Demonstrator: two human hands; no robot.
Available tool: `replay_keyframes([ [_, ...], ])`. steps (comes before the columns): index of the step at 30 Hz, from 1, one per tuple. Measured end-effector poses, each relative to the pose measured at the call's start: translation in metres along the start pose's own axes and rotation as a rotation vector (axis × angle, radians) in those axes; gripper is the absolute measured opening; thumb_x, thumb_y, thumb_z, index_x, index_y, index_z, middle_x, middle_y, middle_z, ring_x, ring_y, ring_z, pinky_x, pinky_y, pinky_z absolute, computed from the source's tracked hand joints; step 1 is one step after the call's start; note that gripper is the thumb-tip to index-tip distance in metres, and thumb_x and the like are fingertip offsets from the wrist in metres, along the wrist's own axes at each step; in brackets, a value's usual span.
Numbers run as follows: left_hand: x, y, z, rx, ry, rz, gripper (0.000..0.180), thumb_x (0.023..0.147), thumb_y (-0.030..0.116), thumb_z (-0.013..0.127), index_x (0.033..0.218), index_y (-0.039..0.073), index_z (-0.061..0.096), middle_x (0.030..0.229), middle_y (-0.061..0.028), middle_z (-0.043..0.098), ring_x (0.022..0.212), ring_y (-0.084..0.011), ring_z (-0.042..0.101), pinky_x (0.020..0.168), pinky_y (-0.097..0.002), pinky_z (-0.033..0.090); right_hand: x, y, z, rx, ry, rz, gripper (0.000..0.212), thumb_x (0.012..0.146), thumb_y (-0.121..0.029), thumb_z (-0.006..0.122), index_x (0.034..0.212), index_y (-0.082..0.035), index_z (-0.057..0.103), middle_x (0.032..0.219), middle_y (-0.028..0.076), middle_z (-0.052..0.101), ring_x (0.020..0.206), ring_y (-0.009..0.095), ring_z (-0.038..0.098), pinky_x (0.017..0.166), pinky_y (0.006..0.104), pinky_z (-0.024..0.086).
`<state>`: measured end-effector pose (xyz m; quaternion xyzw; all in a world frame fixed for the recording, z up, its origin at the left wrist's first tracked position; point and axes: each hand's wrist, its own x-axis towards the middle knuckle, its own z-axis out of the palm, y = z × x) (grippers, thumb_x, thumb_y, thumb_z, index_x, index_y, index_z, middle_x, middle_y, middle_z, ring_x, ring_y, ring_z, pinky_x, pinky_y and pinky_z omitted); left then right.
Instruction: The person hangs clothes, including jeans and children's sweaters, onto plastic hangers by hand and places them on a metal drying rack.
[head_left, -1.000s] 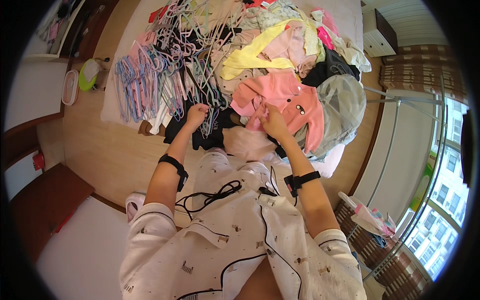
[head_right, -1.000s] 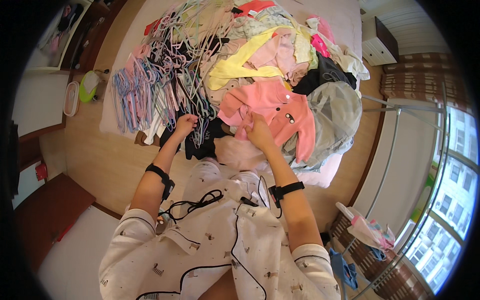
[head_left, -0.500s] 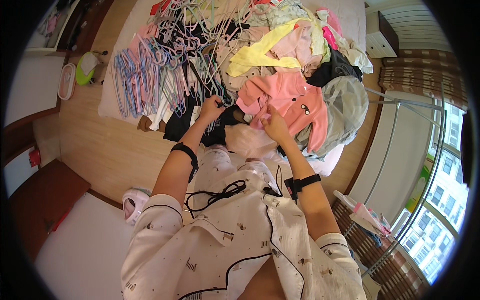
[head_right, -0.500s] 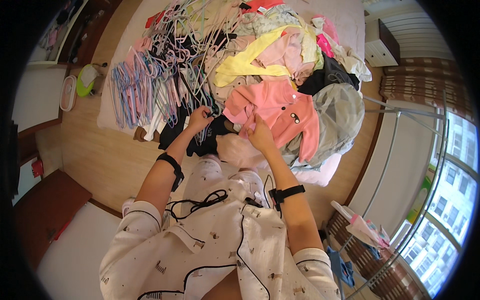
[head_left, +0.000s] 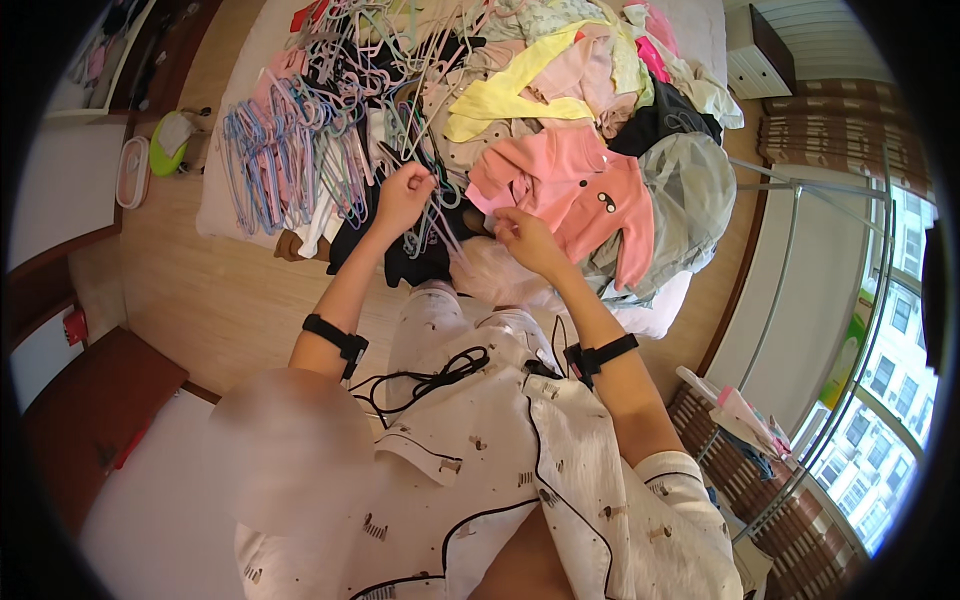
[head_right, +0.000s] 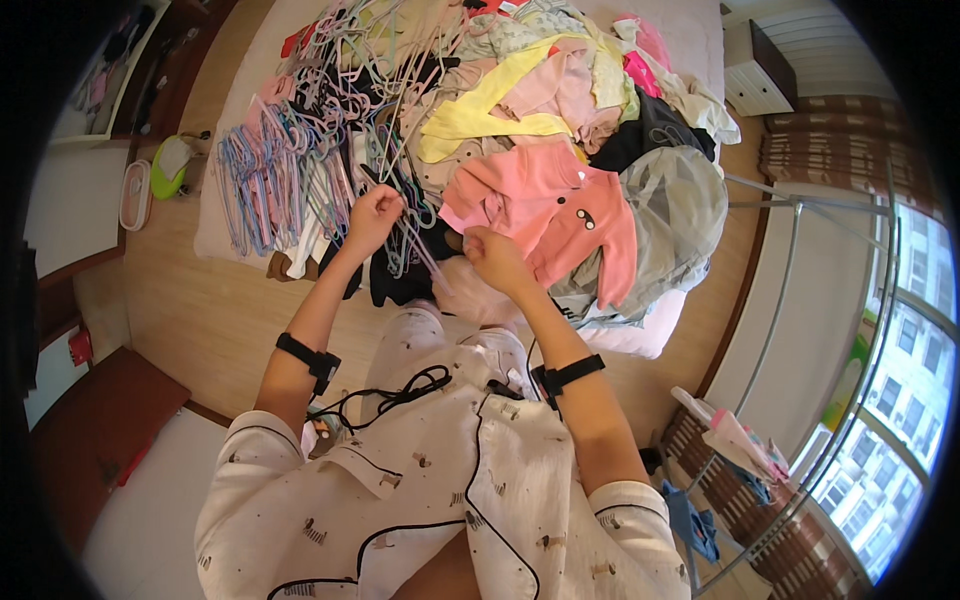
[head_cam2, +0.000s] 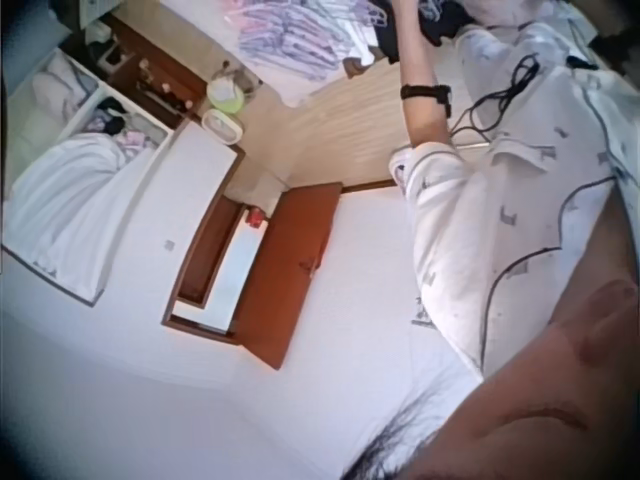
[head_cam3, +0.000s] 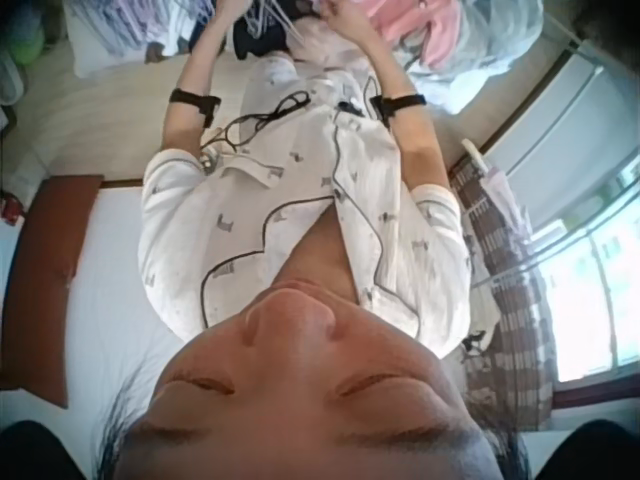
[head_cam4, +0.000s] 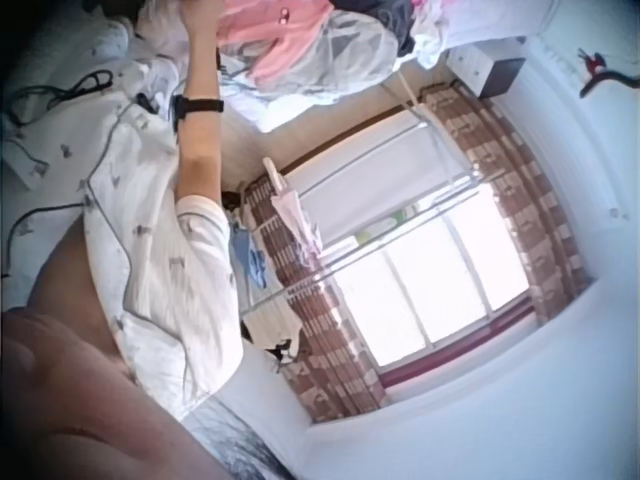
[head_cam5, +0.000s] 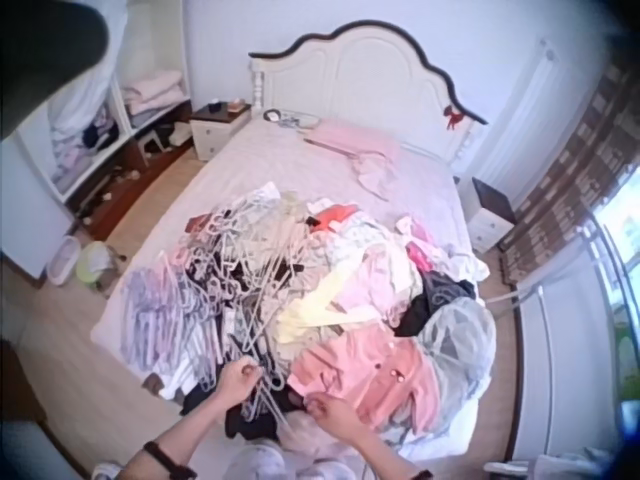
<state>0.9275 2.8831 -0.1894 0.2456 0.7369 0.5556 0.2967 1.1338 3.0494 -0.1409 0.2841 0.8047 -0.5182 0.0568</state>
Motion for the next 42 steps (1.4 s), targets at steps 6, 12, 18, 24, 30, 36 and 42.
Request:
replay_keyframes([
  [6, 0.015, -0.002, 0.007, -0.103, -0.003, 0.007, 0.014, 0.091, 0.006, 0.065, 0.083, 0.001, 0.054, 0.067, 0.002, 0.054, 0.061, -0.0049, 0.049, 0.058, -0.023, 0.043, 0.0, -0.014, 0.006, -0.105, -0.025, -0.069, 0.029, 0.087, -0.015, 0.058, 0.112, -0.002, 0.065, 0.091, 0.02, 0.07, 0.084, 0.033, 0.069, 0.075, 0.0408, 0.053],
  [12, 0.019, -0.02, 0.031, 0.106, -0.039, 0.061, 0.01, 0.085, -0.004, 0.064, 0.094, -0.001, 0.063, 0.087, -0.0079, 0.063, 0.075, -0.0134, 0.063, 0.07, -0.0265, 0.05, -0.004, -0.008, 0.003, -0.06, -0.043, -0.018, 0.03, 0.087, -0.015, 0.058, 0.112, -0.002, 0.066, 0.091, 0.021, 0.07, 0.083, 0.037, 0.068, 0.075, 0.0437, 0.052],
  [18, 0.026, -0.027, 0.028, -0.008, -0.092, -0.038, 0.013, 0.089, 0.008, 0.067, 0.097, -0.002, 0.067, 0.085, -0.006, 0.067, 0.078, -0.0132, 0.065, 0.072, -0.0261, 0.051, 0.001, 0.014, -0.003, -0.082, -0.009, -0.025, 0.032, 0.085, -0.016, 0.061, 0.114, -0.003, 0.065, 0.09, 0.02, 0.07, 0.085, 0.035, 0.068, 0.075, 0.0426, 0.052],
  [24, 0.019, -0.013, 0.02, -0.125, -0.155, -0.158, 0.016, 0.093, 0.01, 0.061, 0.102, -0.003, 0.065, 0.089, -0.0016, 0.065, 0.071, -0.0058, 0.055, 0.064, -0.0223, 0.045, 0.008, 0.026, 0.016, -0.197, -0.089, -0.018, 0.046, 0.085, -0.019, 0.065, 0.125, 0.001, 0.057, 0.113, 0.019, 0.065, 0.107, 0.03, 0.063, 0.093, 0.0382, 0.048],
  [30, 0.01, 0.011, 0.016, -0.272, -0.153, -0.167, 0.034, 0.092, 0.006, 0.059, 0.125, -0.001, 0.058, 0.099, -0.0023, 0.063, 0.078, -0.0077, 0.058, 0.069, -0.0226, 0.049, 0.033, 0.034, 0.047, -0.255, -0.065, -0.103, 0.054, 0.086, -0.016, 0.062, 0.135, 0.003, 0.048, 0.132, 0.025, 0.055, 0.122, 0.037, 0.054, 0.104, 0.0435, 0.042],
  [36, -0.003, 0.012, 0.011, -0.29, -0.176, -0.264, 0.027, 0.1, 0.018, 0.052, 0.119, 0.001, 0.061, 0.103, -0.0027, 0.064, 0.079, -0.0073, 0.057, 0.073, -0.0225, 0.049, 0.072, 0.049, 0.075, -0.379, -0.079, 0.032, 0.05, 0.088, -0.022, 0.063, 0.13, 0.002, 0.051, 0.124, 0.024, 0.06, 0.113, 0.036, 0.06, 0.099, 0.0441, 0.046],
  [42, -0.027, 0.005, -0.007, -0.218, -0.193, -0.238, 0.021, 0.099, 0.018, 0.055, 0.107, 0.0, 0.064, 0.097, -0.0022, 0.064, 0.079, -0.0073, 0.055, 0.071, -0.0237, 0.047, 0.084, 0.036, 0.084, -0.265, -0.152, 0.139, 0.034, 0.09, -0.027, 0.064, 0.113, -0.002, 0.063, 0.104, 0.018, 0.068, 0.097, 0.033, 0.066, 0.084, 0.0443, 0.051],
])
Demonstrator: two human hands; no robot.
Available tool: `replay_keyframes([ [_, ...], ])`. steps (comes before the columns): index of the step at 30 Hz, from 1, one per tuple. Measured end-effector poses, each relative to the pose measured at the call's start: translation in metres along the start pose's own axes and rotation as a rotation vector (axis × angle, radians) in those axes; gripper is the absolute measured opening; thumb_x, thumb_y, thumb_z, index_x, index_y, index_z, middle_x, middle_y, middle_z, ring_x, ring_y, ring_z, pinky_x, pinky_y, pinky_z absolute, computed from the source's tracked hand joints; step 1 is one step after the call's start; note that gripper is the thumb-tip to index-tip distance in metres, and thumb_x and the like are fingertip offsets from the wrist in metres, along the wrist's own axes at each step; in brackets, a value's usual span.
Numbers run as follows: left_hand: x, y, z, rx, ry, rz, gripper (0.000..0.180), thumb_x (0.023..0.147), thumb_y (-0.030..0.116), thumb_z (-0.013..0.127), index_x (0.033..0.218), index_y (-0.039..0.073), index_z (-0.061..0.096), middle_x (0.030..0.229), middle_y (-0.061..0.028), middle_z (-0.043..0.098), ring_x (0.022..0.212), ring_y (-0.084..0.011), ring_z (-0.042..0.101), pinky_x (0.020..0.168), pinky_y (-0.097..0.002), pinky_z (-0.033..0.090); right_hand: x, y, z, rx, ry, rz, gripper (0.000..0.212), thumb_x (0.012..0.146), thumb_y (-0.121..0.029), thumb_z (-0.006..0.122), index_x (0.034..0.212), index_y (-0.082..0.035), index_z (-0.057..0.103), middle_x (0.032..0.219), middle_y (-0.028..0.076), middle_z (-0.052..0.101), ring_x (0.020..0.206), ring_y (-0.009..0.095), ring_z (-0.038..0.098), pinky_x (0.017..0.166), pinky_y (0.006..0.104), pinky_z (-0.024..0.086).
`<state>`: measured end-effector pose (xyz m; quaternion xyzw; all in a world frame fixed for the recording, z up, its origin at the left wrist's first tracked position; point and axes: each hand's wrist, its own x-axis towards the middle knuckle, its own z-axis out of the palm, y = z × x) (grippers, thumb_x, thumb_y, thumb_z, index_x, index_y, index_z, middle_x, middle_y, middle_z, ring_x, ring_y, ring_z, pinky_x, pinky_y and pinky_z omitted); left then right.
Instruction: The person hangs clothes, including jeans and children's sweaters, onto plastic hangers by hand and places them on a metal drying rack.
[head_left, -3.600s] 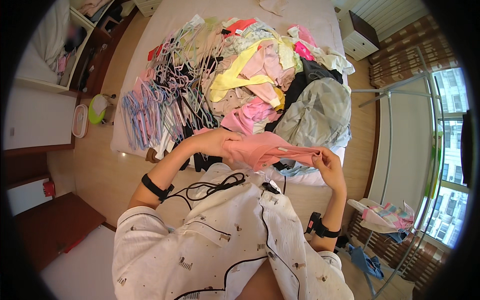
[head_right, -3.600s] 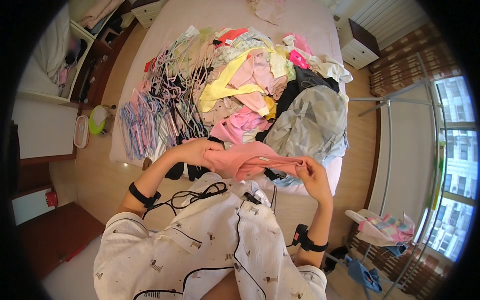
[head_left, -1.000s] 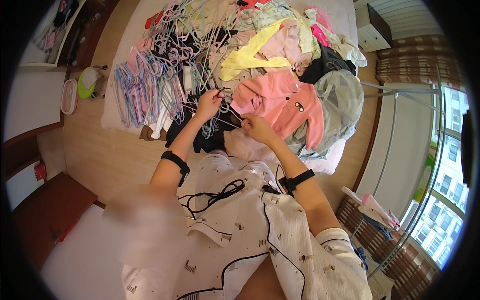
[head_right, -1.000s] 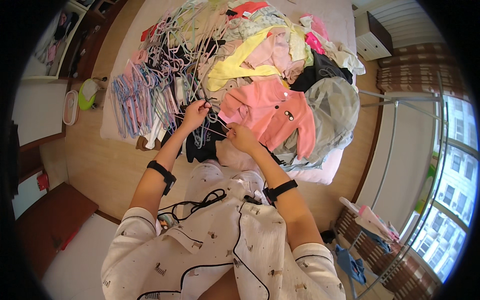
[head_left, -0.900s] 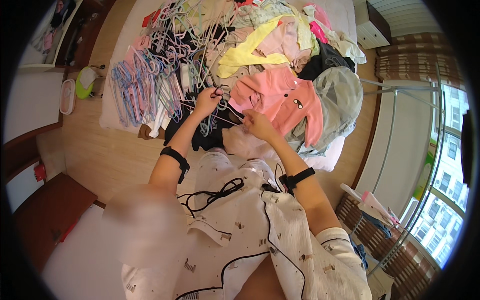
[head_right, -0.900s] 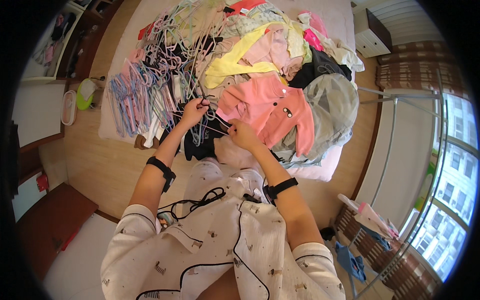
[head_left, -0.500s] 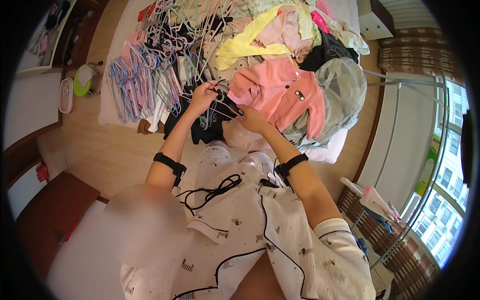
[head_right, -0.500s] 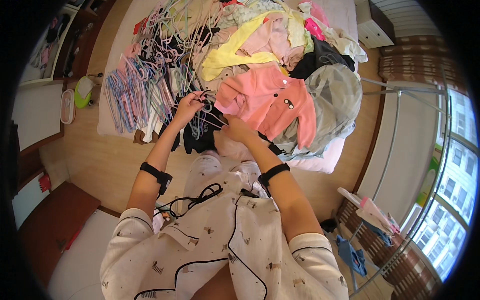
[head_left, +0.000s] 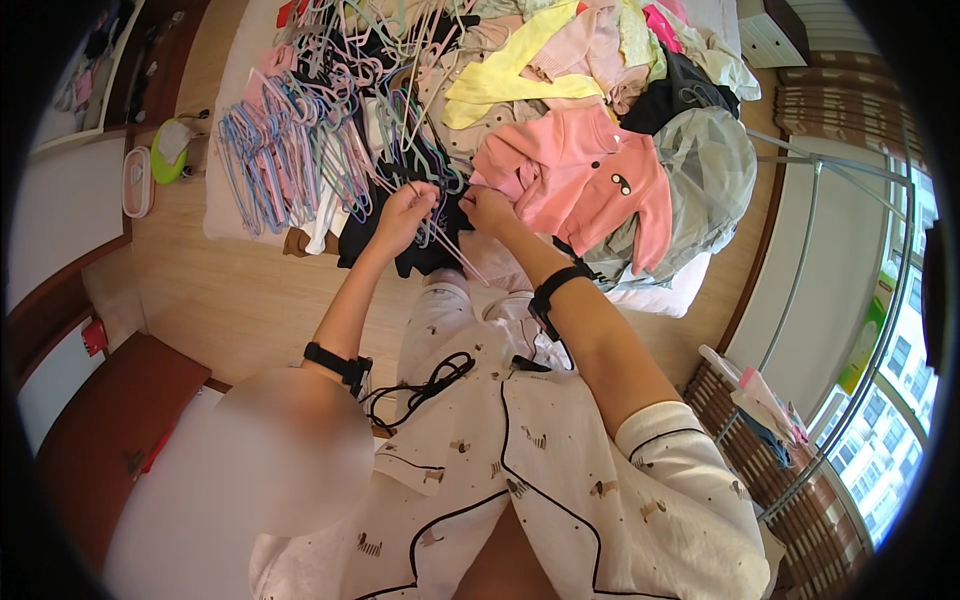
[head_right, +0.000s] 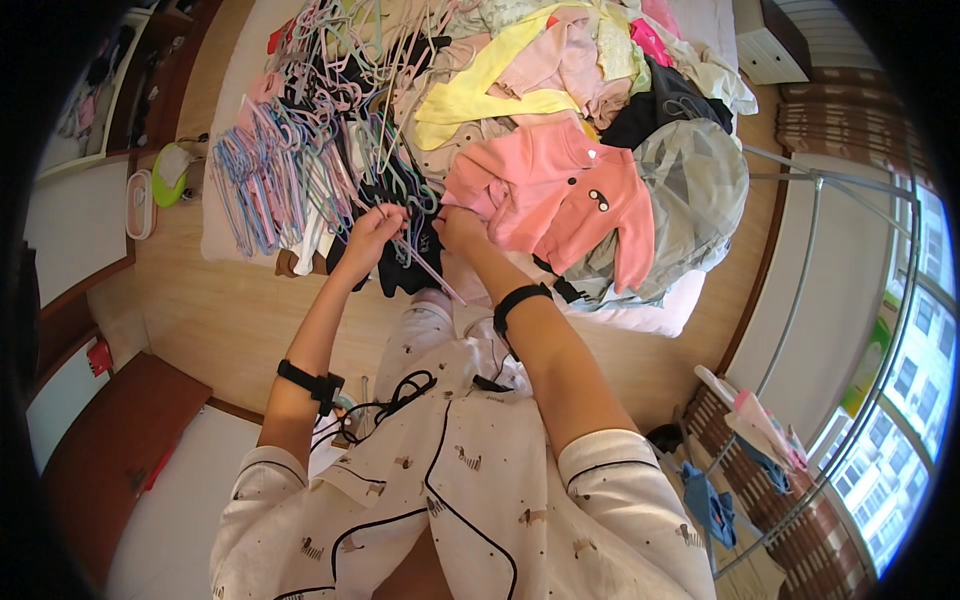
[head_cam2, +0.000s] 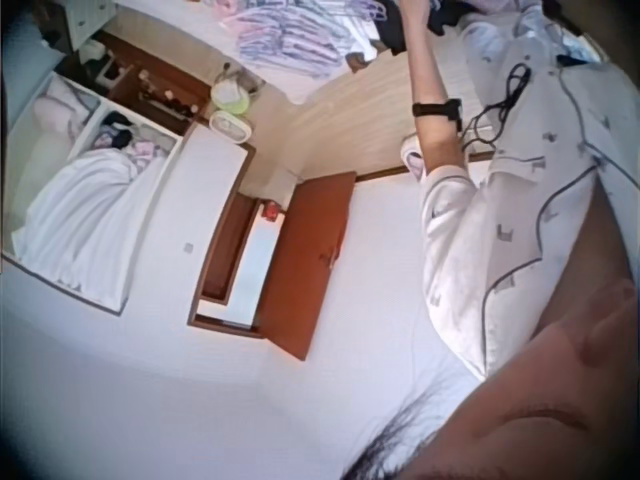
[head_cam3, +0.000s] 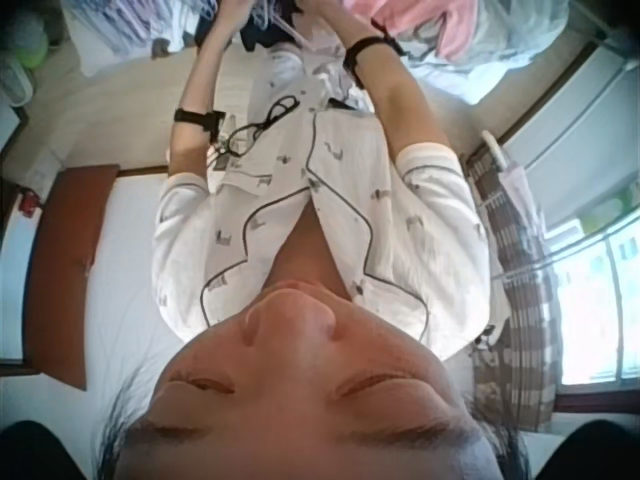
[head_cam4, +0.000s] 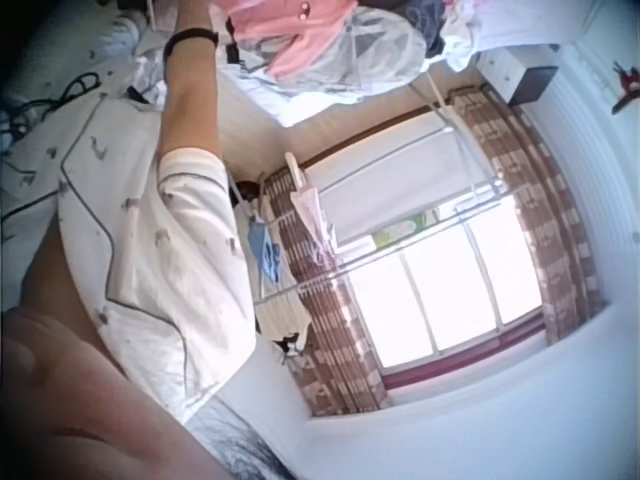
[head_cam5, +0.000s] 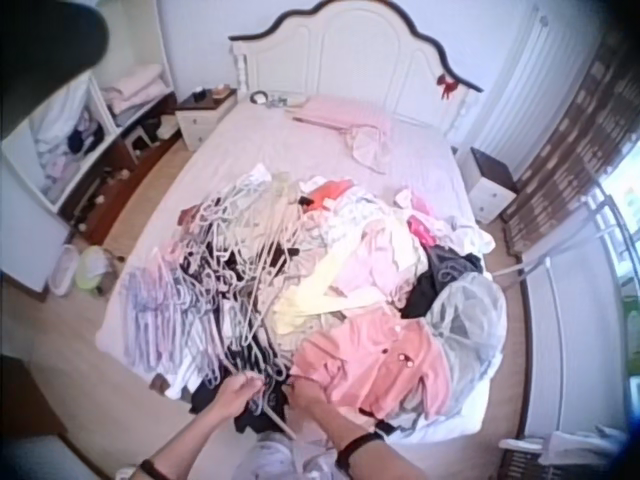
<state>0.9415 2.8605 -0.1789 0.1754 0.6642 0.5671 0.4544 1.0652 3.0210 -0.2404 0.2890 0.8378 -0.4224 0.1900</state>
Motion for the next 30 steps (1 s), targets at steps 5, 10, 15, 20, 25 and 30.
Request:
replay_keyframes([
  [5, -0.019, 0.019, -0.001, 0.232, -0.057, 0.045, 0.017, 0.1, 0.015, 0.054, 0.102, 0.001, 0.062, 0.096, -0.0033, 0.063, 0.092, -0.0117, 0.059, 0.085, -0.0262, 0.047, -0.022, -0.017, -0.023, 0.341, 0.145, -0.191, 0.02, 0.094, -0.017, 0.06, 0.104, -0.002, 0.066, 0.087, 0.016, 0.068, 0.077, 0.028, 0.065, 0.071, 0.0395, 0.05],
  [10, -0.033, 0.06, 0.009, 0.415, -0.117, 0.156, 0.021, 0.1, 0.017, 0.052, 0.093, 0.001, 0.063, 0.092, -0.0053, 0.061, 0.086, -0.0147, 0.058, 0.079, -0.0279, 0.046, -0.05, -0.02, -0.075, 0.574, 0.157, -0.263, 0.017, 0.094, -0.012, 0.058, 0.104, 0.0, 0.064, 0.078, 0.014, 0.062, 0.064, 0.019, 0.057, 0.062, 0.0314, 0.048],
  [15, 0.011, 0.039, 0.0, 0.484, -0.013, 0.214, 0.023, 0.099, 0.017, 0.052, 0.09, 0.0, 0.064, 0.084, -0.0085, 0.062, 0.081, -0.0186, 0.06, 0.077, -0.0304, 0.047, -0.082, -0.014, -0.134, 0.398, 0.25, -0.281, 0.019, 0.093, -0.018, 0.062, 0.092, 0.002, 0.063, 0.065, 0.011, 0.054, 0.056, 0.016, 0.051, 0.054, 0.0337, 0.041],
  [20, 0.055, 0.038, 0.003, 0.576, -0.128, 0.355, 0.016, 0.094, 0.009, 0.055, 0.085, -0.003, 0.062, 0.085, -0.0132, 0.057, 0.083, -0.0299, 0.059, 0.079, -0.0368, 0.047, -0.131, -0.007, -0.19, 0.178, 0.458, -0.353, 0.034, 0.091, -0.027, 0.068, 0.076, 0.003, 0.058, 0.057, 0.013, 0.049, 0.049, 0.024, 0.044, 0.05, 0.037, 0.038],
  [25, 0.085, 0.031, 0.002, 1.0, -0.064, 0.307, 0.021, 0.089, 0.017, 0.061, 0.085, -0.003, 0.065, 0.09, -0.0194, 0.059, 0.09, -0.0392, 0.058, 0.08, -0.0453, 0.047, -0.174, 0.035, -0.222, 0.154, 0.907, -0.32, 0.018, 0.098, -0.018, 0.059, 0.094, 0.0, 0.061, 0.061, 0.01, 0.048, 0.055, 0.016, 0.045, 0.052, 0.03, 0.039],
  [30, 0.105, 0.037, -0.002, 1.265, -0.125, -0.048, 0.035, 0.088, 0.033, 0.066, 0.091, -0.001, 0.068, 0.099, -0.0235, 0.064, 0.094, -0.0411, 0.062, 0.082, -0.0482, 0.049, -0.22, 0.081, -0.241, 0.326, 1.008, 0.024, 0.026, 0.099, -0.021, 0.054, 0.12, -0.01, 0.065, 0.088, 0.021, 0.065, 0.073, 0.033, 0.063, 0.068, 0.036, 0.05],
])
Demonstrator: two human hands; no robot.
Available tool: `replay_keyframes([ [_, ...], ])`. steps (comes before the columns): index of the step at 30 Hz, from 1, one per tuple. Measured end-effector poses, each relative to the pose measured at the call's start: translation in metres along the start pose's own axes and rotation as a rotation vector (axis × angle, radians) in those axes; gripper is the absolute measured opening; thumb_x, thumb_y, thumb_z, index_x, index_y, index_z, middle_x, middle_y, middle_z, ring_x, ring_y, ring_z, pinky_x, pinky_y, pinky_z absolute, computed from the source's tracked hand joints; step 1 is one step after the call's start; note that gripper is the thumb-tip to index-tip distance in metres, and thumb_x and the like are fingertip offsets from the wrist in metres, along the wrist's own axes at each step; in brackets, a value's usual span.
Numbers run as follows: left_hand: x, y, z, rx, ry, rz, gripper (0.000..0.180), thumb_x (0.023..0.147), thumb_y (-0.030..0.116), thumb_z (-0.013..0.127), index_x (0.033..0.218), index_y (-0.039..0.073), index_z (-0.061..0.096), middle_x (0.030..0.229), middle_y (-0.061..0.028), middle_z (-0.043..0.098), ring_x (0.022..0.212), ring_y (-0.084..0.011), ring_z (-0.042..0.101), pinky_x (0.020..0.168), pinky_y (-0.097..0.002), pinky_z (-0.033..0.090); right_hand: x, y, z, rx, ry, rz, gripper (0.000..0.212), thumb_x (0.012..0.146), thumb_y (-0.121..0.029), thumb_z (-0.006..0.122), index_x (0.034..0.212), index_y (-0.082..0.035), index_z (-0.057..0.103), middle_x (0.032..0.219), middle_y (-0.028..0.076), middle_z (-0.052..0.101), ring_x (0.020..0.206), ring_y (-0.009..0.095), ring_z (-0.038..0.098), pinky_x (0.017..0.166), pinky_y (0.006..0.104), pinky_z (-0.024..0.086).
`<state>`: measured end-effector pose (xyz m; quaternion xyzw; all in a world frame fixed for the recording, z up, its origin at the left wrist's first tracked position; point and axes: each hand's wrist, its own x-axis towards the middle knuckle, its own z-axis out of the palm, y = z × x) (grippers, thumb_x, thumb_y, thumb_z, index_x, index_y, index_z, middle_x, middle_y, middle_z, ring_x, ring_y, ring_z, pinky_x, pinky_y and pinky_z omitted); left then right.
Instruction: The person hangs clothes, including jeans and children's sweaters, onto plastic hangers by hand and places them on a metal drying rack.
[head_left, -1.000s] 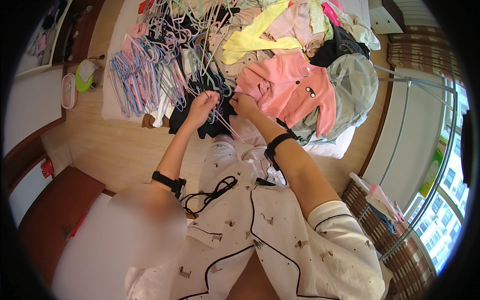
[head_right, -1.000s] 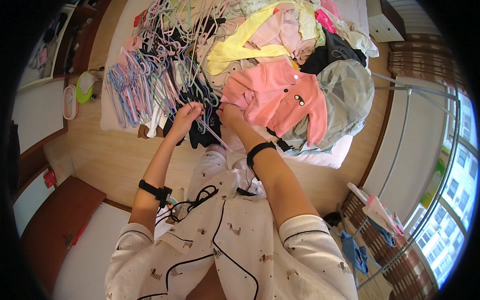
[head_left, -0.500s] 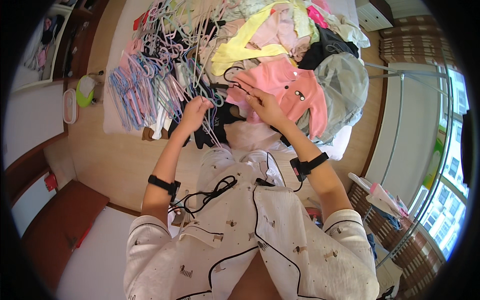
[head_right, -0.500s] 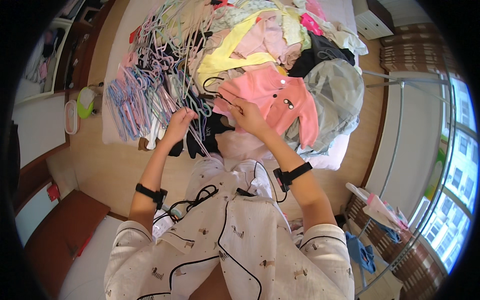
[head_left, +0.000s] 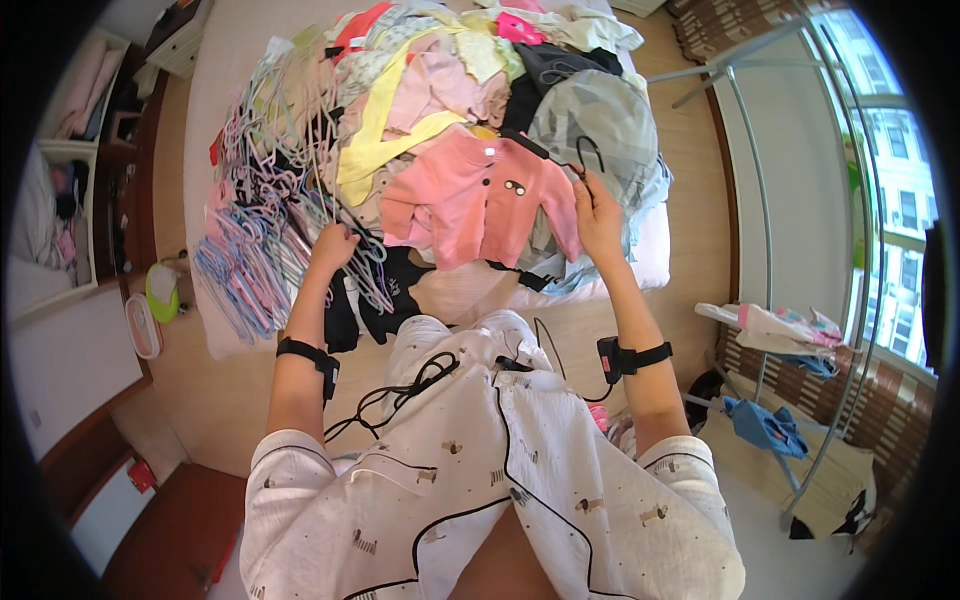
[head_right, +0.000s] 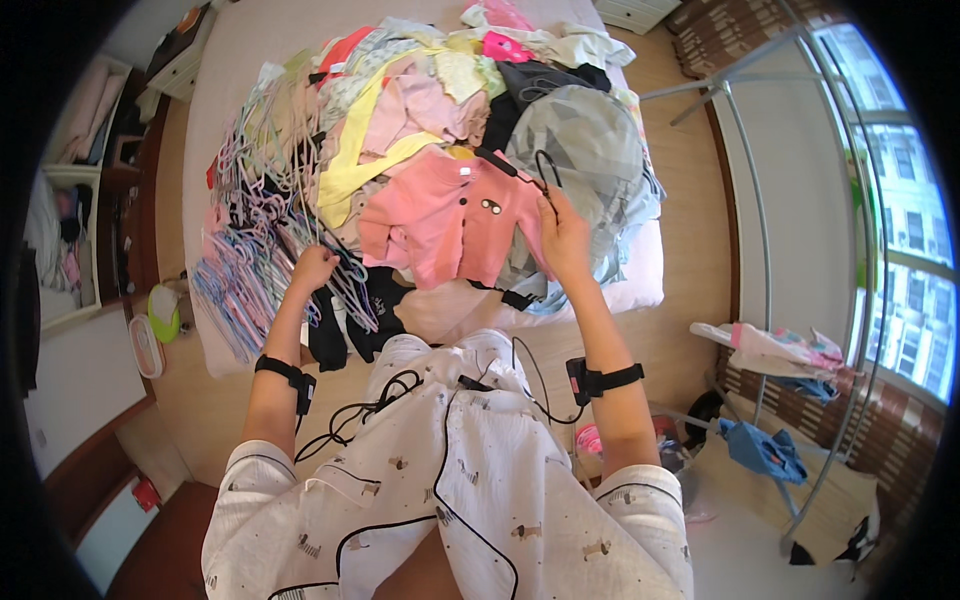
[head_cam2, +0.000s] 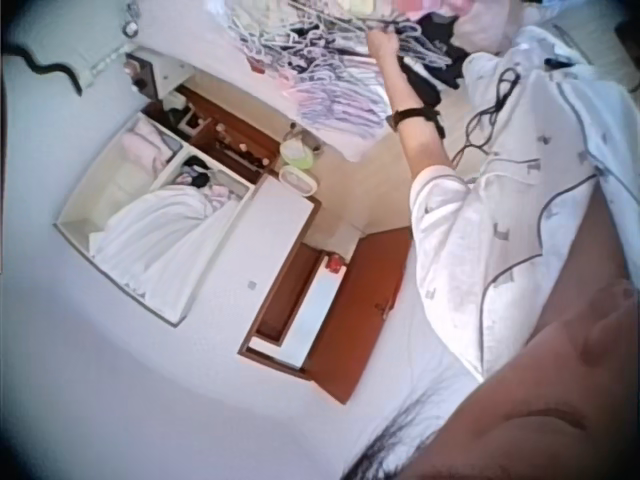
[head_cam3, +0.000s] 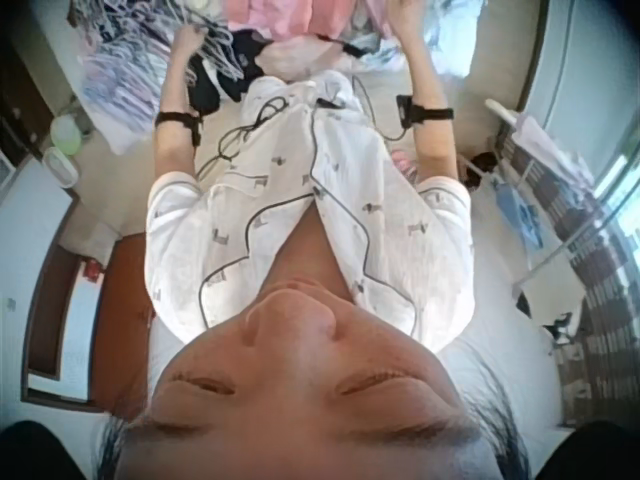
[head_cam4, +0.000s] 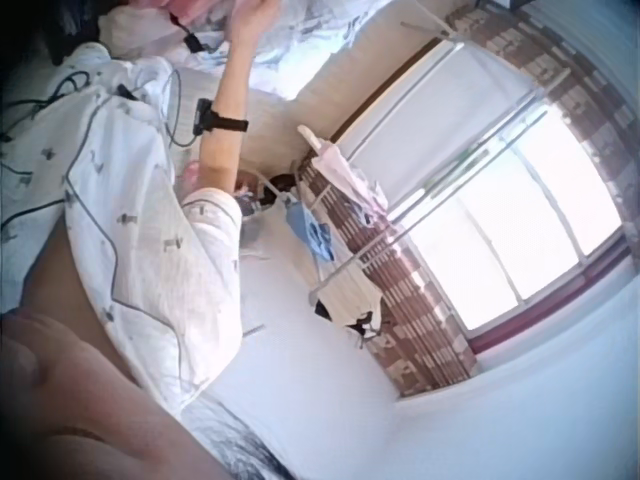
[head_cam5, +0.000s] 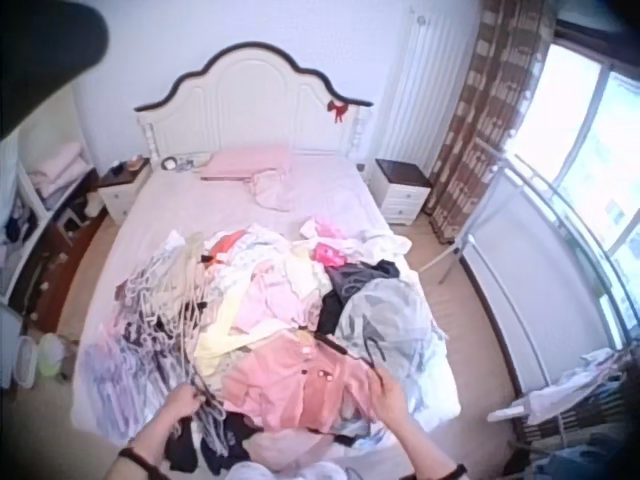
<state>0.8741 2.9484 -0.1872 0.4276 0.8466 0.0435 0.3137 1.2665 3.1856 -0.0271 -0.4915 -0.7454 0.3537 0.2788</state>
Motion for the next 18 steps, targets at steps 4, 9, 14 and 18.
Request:
replay_keyframes([
  [4, -0.02, 0.088, -0.043, 0.298, 0.168, -0.156, 0.035, 0.088, 0.035, 0.063, 0.092, 0.001, 0.071, 0.091, -0.0212, 0.069, 0.089, -0.0391, 0.067, 0.077, -0.0476, 0.052, -0.008, 0.037, -0.034, 0.219, 0.01, 0.059, 0.028, 0.101, -0.013, 0.052, 0.127, -0.009, 0.064, 0.069, -0.006, 0.048, 0.061, 0.004, 0.04, 0.055, 0.0207, 0.035],
  [9, 0.006, 0.199, -0.056, -0.428, 0.361, 0.409, 0.022, 0.09, 0.021, 0.054, 0.103, 0.005, 0.063, 0.086, -0.0206, 0.068, 0.081, -0.0375, 0.067, 0.07, -0.0459, 0.051, -0.01, 0.035, -0.046, 0.365, -0.01, 0.094, 0.026, 0.098, -0.01, 0.057, 0.122, -0.006, 0.066, 0.068, -0.007, 0.047, 0.062, 0.003, 0.041, 0.055, 0.02, 0.033],
  [14, 0.056, 0.282, -0.007, -0.037, 0.21, 0.351, 0.029, 0.094, 0.029, 0.051, 0.115, 0.011, 0.059, 0.089, -0.0206, 0.068, 0.084, -0.0366, 0.068, 0.072, -0.0481, 0.052, -0.011, 0.059, -0.05, 0.386, 0.018, 0.117, 0.025, 0.098, -0.011, 0.057, 0.12, -0.006, 0.066, 0.07, -0.005, 0.05, 0.063, 0.004, 0.045, 0.056, 0.0213, 0.037],
  [18, 0.074, 0.299, 0.001, -0.004, 0.3, 0.103, 0.037, 0.091, 0.037, 0.054, 0.088, 0.003, 0.068, 0.082, -0.0205, 0.068, 0.081, -0.0371, 0.068, 0.072, -0.0488, 0.052, -0.013, 0.069, -0.066, 0.38, 0.026, 0.157, 0.024, 0.097, -0.014, 0.059, 0.119, -0.008, 0.066, 0.073, 0.001, 0.061, 0.064, 0.007, 0.056, 0.059, 0.0245, 0.045],
])
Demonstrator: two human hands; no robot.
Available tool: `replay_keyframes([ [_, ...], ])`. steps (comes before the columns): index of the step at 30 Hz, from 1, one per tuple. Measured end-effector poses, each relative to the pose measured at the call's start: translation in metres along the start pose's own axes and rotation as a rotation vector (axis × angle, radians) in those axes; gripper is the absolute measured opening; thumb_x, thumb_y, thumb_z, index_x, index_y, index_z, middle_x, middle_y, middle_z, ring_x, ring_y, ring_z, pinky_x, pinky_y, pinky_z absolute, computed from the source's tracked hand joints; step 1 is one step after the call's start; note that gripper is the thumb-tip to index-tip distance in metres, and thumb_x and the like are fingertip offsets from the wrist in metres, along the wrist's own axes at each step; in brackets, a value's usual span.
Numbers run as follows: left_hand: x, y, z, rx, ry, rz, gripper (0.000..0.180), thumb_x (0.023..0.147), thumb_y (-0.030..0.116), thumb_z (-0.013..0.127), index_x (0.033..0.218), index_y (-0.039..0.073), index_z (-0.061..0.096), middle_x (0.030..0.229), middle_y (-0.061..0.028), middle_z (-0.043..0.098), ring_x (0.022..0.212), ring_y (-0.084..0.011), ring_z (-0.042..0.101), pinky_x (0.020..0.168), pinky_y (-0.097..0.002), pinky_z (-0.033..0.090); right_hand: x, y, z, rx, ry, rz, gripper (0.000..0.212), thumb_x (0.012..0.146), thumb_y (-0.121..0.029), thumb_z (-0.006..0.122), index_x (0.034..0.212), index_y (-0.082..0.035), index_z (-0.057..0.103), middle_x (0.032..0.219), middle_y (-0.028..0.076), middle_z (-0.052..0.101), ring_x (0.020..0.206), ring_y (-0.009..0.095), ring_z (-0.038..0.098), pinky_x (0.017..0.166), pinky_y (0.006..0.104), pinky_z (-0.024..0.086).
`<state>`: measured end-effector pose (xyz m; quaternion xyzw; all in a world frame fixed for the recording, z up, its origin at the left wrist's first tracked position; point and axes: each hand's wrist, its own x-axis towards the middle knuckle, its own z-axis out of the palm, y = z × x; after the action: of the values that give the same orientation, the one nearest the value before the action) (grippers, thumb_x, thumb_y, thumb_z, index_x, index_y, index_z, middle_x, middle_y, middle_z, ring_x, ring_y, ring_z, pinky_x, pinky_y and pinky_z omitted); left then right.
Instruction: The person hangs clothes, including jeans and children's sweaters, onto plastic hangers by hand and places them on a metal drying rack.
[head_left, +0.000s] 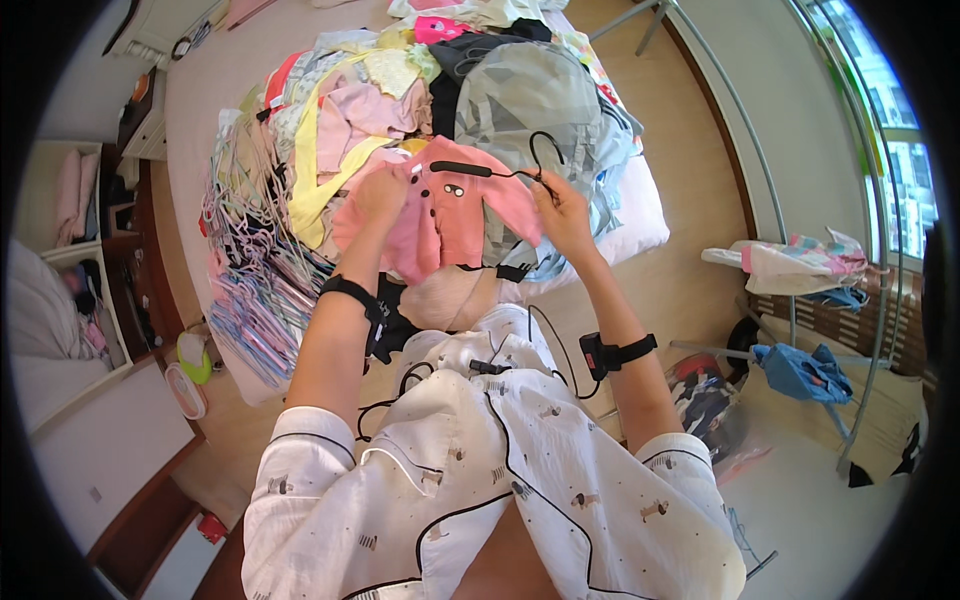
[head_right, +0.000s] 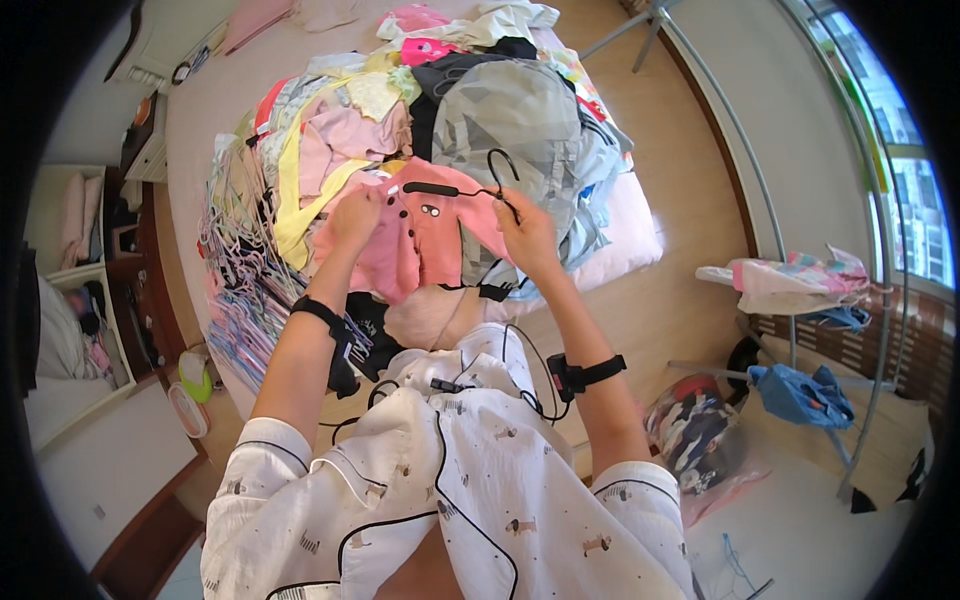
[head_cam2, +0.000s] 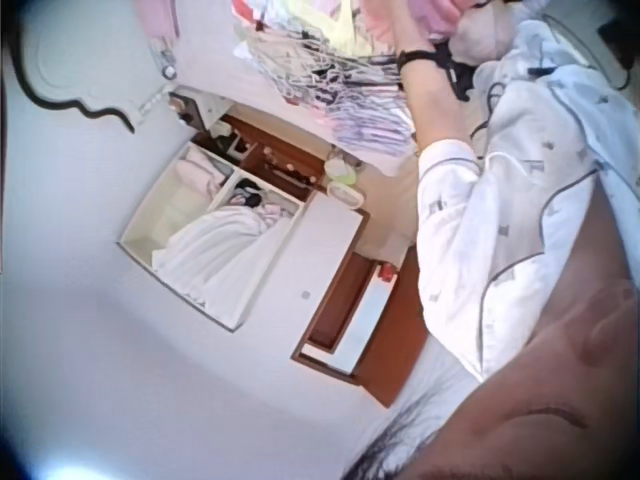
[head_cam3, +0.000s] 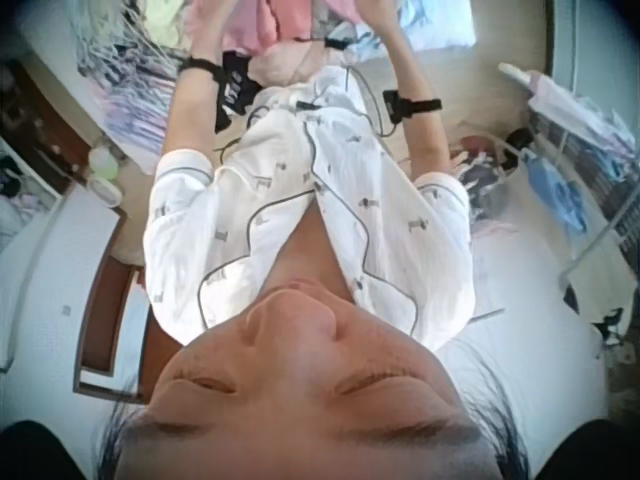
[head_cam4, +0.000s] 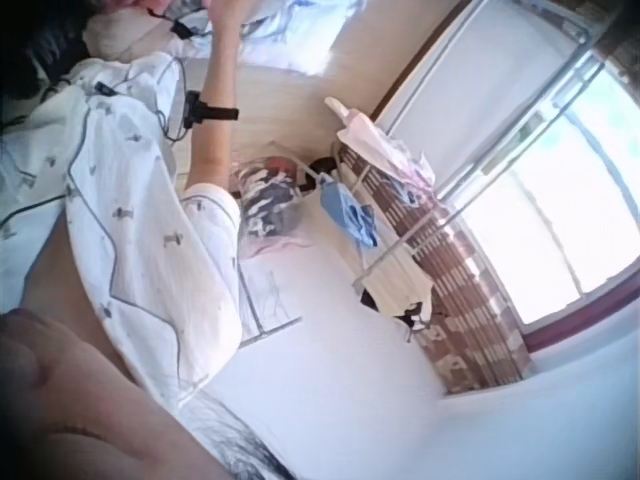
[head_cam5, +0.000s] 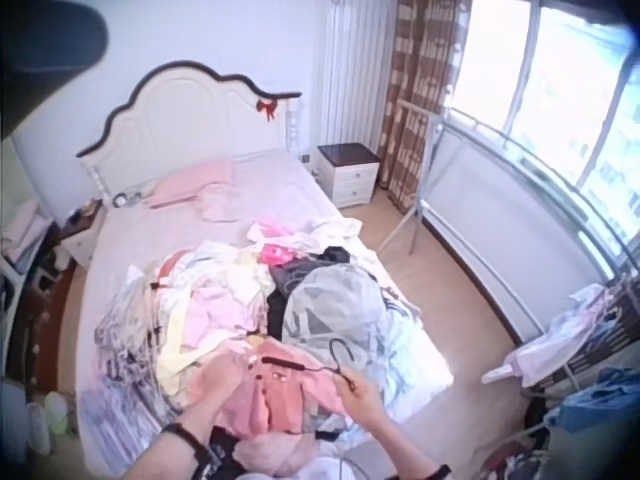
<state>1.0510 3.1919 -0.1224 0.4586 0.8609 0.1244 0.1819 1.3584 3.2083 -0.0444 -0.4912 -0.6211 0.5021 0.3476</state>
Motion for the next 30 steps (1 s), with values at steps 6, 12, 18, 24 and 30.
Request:
replay_keyframes([
  [6, -0.013, -0.06, 0.002, 0.025, 0.065, 0.068, 0.015, 0.077, 0.017, 0.067, 0.076, 0.003, 0.068, 0.078, -0.0184, 0.069, 0.076, -0.0345, 0.068, 0.069, -0.0458, 0.052, -0.007, 0.023, 0.0, 0.065, -0.044, -0.009, 0.024, 0.097, -0.016, 0.061, 0.119, -0.007, 0.066, 0.065, 0.002, 0.049, 0.059, 0.008, 0.045, 0.054, 0.026, 0.04],
  [12, -0.068, -0.045, -0.035, -0.29, 0.298, 0.402, 0.039, 0.072, -0.003, 0.063, 0.111, 0.0, 0.066, 0.104, -0.0179, 0.066, 0.098, -0.0352, 0.062, 0.088, -0.0422, 0.049, -0.019, -0.005, 0.015, 0.102, -0.161, -0.062, 0.019, 0.097, -0.013, 0.058, 0.11, -0.002, 0.065, 0.071, 0.006, 0.054, 0.061, 0.012, 0.046, 0.057, 0.0286, 0.04],
  [18, -0.116, -0.004, -0.091, -0.118, 0.258, 0.473, 0.056, 0.077, -0.005, 0.056, 0.133, -0.005, 0.052, 0.112, -0.0227, 0.058, 0.101, -0.0392, 0.057, 0.09, -0.0429, 0.047, -0.035, -0.059, 0.043, 0.118, -0.261, -0.092, 0.025, 0.097, -0.009, 0.059, 0.119, -0.002, 0.064, 0.085, 0.005, 0.065, 0.068, 0.009, 0.053, 0.062, 0.025, 0.045],
  [24, -0.157, 0.041, -0.15, -0.171, 0.298, 0.561, 0.063, 0.075, -0.01, 0.058, 0.137, -0.003, 0.049, 0.105, -0.0206, 0.055, 0.082, -0.0349, 0.058, 0.073, -0.0388, 0.049, -0.052, -0.097, 0.081, 0.323, -0.285, -0.081, 0.028, 0.102, -0.012, 0.052, 0.127, -0.004, 0.062, 0.078, -0.004, 0.054, 0.066, 0.003, 0.048, 0.059, 0.0187, 0.04],
  [30, -0.182, 0.069, -0.203, -0.205, 0.394, 0.656, 0.069, 0.073, -0.013, 0.058, 0.14, 0.001, 0.049, 0.103, -0.0195, 0.055, 0.087, -0.0363, 0.062, 0.072, -0.0394, 0.051, -0.062, -0.136, 0.09, 0.478, -0.182, -0.101, 0.027, 0.102, -0.011, 0.052, 0.126, -0.003, 0.061, 0.068, -0.004, 0.048, 0.06, 0.003, 0.043, 0.053, 0.0198, 0.035],
])
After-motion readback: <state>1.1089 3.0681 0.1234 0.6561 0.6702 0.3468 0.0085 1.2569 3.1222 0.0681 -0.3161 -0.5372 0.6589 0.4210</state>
